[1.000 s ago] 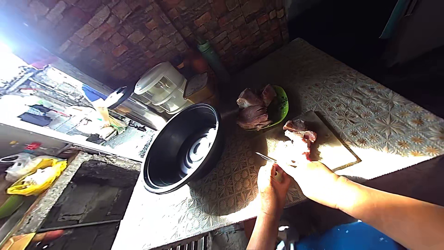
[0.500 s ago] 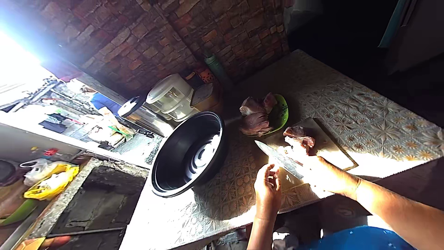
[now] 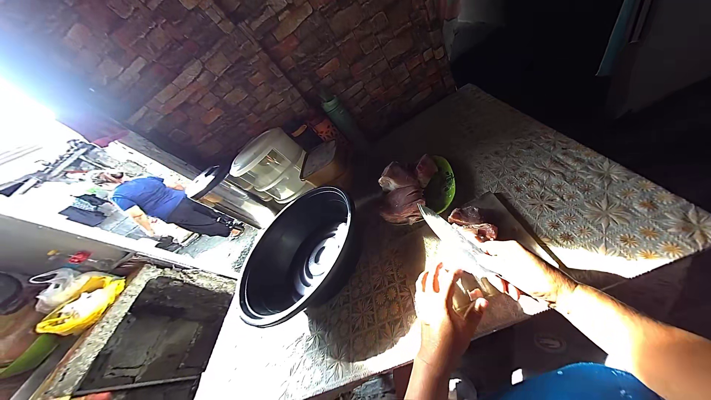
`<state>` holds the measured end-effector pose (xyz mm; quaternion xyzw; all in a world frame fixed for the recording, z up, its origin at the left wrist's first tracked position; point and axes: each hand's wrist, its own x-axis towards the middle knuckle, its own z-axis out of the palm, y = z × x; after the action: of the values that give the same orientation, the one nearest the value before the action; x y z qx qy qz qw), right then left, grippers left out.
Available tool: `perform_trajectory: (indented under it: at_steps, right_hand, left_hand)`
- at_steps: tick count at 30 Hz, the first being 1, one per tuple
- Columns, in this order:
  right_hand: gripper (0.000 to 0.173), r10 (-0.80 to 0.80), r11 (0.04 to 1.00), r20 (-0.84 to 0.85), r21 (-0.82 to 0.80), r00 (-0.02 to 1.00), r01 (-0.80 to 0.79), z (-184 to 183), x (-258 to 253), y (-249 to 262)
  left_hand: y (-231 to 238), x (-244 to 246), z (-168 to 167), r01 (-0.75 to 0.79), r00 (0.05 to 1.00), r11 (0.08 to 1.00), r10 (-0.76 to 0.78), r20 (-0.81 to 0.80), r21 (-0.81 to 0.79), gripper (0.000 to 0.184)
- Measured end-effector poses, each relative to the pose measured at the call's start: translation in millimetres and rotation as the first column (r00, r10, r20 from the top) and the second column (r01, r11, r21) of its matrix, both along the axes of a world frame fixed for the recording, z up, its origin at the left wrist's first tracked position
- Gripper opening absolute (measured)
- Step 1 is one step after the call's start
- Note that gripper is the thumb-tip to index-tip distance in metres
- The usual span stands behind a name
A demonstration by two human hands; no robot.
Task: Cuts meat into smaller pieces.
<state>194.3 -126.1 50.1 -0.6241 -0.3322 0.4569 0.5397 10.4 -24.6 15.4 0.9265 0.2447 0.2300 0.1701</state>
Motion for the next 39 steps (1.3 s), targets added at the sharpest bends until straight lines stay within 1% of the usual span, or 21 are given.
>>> perform_trajectory:
  at_steps: [2, 5, 7, 10, 13, 15, 16, 19, 21, 23, 25, 26, 27, 28, 29, 30, 32, 34, 36, 37, 39]
  right_hand:
    - [0.018, -0.013, 0.999, 0.0, -0.044, 1.0, 0.013, 2.7, 0.0, -3.8]
    - [0.016, 0.01, 1.0, 0.027, -0.024, 1.0, -0.009, -1.0, -2.8, -10.1]
    - [0.015, 0.012, 1.0, 0.036, 0.019, 0.999, -0.013, -4.4, -2.3, -14.2]
    - [0.013, -0.01, 1.0, 0.044, -0.014, 0.999, 0.01, -2.1, 1.6, -20.6]
    - [0.013, -0.034, 0.998, 0.007, -0.046, 0.999, 0.034, -0.7, 3.6, -26.8]
    - [0.015, -0.013, 1.0, -0.134, -0.028, 0.991, 0.009, -2.5, 7.0, -32.0]
    - [0.015, 0.013, 1.0, -0.258, 0.016, 0.966, -0.009, -5.8, 9.2, -35.4]
    - [0.022, 0.147, 0.982, -0.622, 0.182, 0.769, -0.041, -20.9, 14.4, -43.0]
    - [0.026, 0.219, 0.969, -0.696, 0.236, 0.684, -0.07, -27.7, 15.9, -44.9]
    - [0.027, 0.251, 0.963, -0.72, 0.253, 0.647, -0.091, -30.0, 15.7, -46.0]
    - [0.026, 0.267, 0.961, -0.725, 0.254, 0.635, -0.114, -29.1, 15.2, -46.5]
    - [0.027, 0.278, 0.958, -0.726, 0.261, 0.629, -0.122, -28.4, 14.9, -46.3]
    - [0.027, 0.293, 0.953, -0.727, 0.275, 0.621, -0.127, -28.9, 14.7, -46.0]
    - [0.026, 0.312, 0.947, -0.727, 0.289, 0.612, -0.14, -29.0, 14.7, -45.2]
    - [0.025, 0.327, 0.942, -0.728, 0.299, 0.602, -0.15, -28.3, 13.9, -44.4]
    - [0.026, 0.334, 0.94, -0.723, 0.302, 0.605, -0.158, -27.7, 12.0, -42.8]
    - [0.024, 0.305, 0.951, -0.682, 0.262, 0.665, -0.166, -24.9, 6.2, -38.5]
    - [0.021, 0.257, 0.965, -0.593, 0.193, 0.763, -0.175, -23.2, 2.0, -33.8]
    - [0.019, 0.233, 0.972, -0.503, 0.153, 0.832, -0.179, -23.1, -0.1, -31.5]
    - [0.019, 0.216, 0.976, -0.477, 0.128, 0.852, -0.176, -21.9, -0.8, -31.7]
    - [0.017, 0.197, 0.98, -0.416, 0.058, 0.888, -0.19, -17.8, -2.4, -33.0]
  left_hand:
    - [-9.4, 3.5, 4.3, 0.036, 0.998, 0.997, -0.032, -0.057, 0.061, 0.05]
    - [-11.4, 8.7, -2.3, 0.039, 0.999, 0.984, -0.036, -0.022, 0.174, 0.025]
    - [-6.6, 8.8, -4.3, 0.03, 1.0, 0.994, -0.03, 0.002, 0.105, 0.023]
    - [4.7, 5.4, -7.8, -0.003, 0.994, 0.991, 0.018, 0.108, -0.136, 0.021]
    - [12.6, 3.1, 1.3, -0.088, 0.993, 0.97, 0.102, 0.051, -0.228, 0.02]
    - [16.9, 4.2, 8.2, -0.105, 0.994, 0.972, 0.097, -0.052, -0.211, 0.022]
    - [18.2, 5.8, 9.5, -0.106, 0.992, 0.976, 0.091, -0.087, -0.192, 0.023]
    - [17.4, 13.6, 11.1, -0.116, 0.987, 0.984, 0.099, -0.126, -0.132, 0.023]
    - [17.7, 18.5, 11.2, -0.123, 0.985, 0.987, 0.108, -0.138, -0.105, 0.024]
    - [18.2, 20.7, 11.8, -0.118, 0.981, 0.99, 0.104, -0.164, -0.076, 0.022]
    - [17.2, 21.3, 15.0, -0.133, 0.98, 0.985, 0.115, -0.162, -0.109, 0.021]
    - [16.3, 20.8, 15.6, -0.145, 0.986, 0.975, 0.128, -0.106, -0.169, 0.019]
    - [15.5, 19.8, 16.0, -0.141, 0.99, 0.943, 0.144, -0.011, -0.301, 0.019]
    - [14.9, 18.5, 17.2, -0.08, 0.979, 0.856, 0.164, 0.121, -0.511, 0.02]
    - [13.2, 17.7, 19.3, 0.061, 0.94, 0.699, 0.2, 0.277, -0.712, 0.021]
    - [10.5, 16.8, 23.7, 0.204, 0.892, 0.498, 0.261, 0.37, -0.843, 0.022]
    - [8.3, 12.7, 29.1, 0.431, 0.829, 0.134, 0.332, 0.451, -0.892, 0.023]
    - [8.1, 8.5, 28.4, 0.562, 0.806, -0.08, 0.274, 0.524, -0.823, 0.024]
    - [7.0, 7.8, 27.8, 0.587, 0.804, -0.158, 0.232, 0.548, -0.794, 0.029]
    - [5.7, 8.3, 28.6, 0.56, 0.821, -0.149, 0.236, 0.52, -0.815, 0.026]
    - [2.5, 10.2, 33.2, 0.469, 0.859, -0.113, 0.291, 0.422, -0.876, 0.007]
